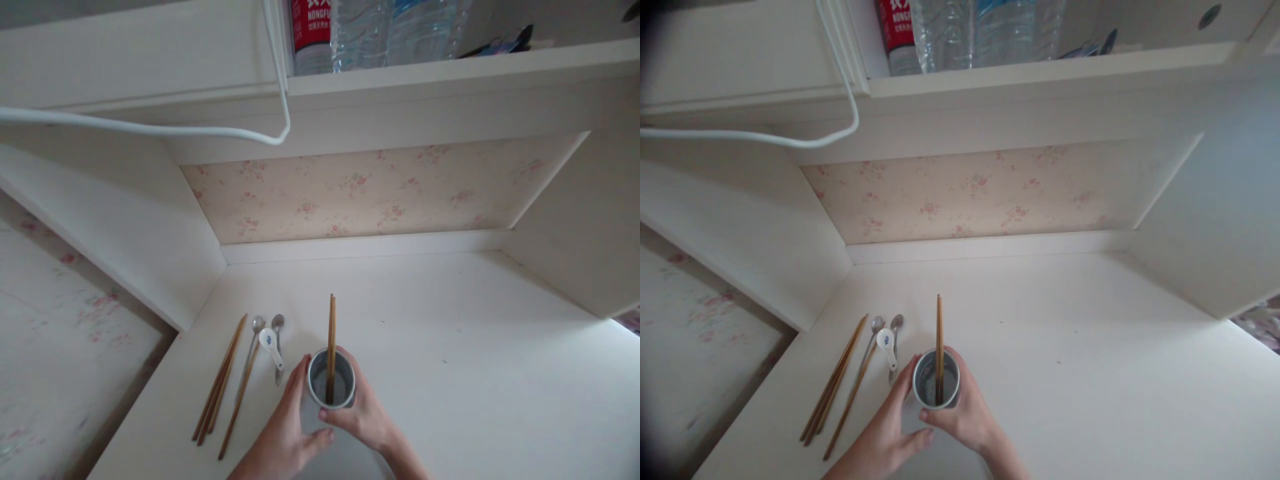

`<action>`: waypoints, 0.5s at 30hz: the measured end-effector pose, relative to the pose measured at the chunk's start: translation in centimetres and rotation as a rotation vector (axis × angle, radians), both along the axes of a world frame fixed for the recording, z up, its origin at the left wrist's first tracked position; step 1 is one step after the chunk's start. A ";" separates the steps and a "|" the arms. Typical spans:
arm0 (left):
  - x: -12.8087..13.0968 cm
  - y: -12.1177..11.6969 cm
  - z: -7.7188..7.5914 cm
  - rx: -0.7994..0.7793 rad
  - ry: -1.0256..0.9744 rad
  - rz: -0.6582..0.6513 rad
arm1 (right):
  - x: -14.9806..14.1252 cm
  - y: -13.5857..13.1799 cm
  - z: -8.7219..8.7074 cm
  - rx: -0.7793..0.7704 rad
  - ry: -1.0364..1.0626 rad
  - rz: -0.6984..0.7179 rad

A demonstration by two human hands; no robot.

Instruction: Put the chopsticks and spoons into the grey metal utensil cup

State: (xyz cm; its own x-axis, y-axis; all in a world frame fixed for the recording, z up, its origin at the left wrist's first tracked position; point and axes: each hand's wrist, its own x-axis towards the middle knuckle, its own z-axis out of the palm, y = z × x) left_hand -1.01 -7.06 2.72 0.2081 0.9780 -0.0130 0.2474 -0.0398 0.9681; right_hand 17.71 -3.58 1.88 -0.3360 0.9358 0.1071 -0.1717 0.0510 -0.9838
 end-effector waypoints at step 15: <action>-13.7 4.8 0.4 -0.059 1.176 0.329 | 0.3 -0.2 0.3 0.002 -0.122 -0.012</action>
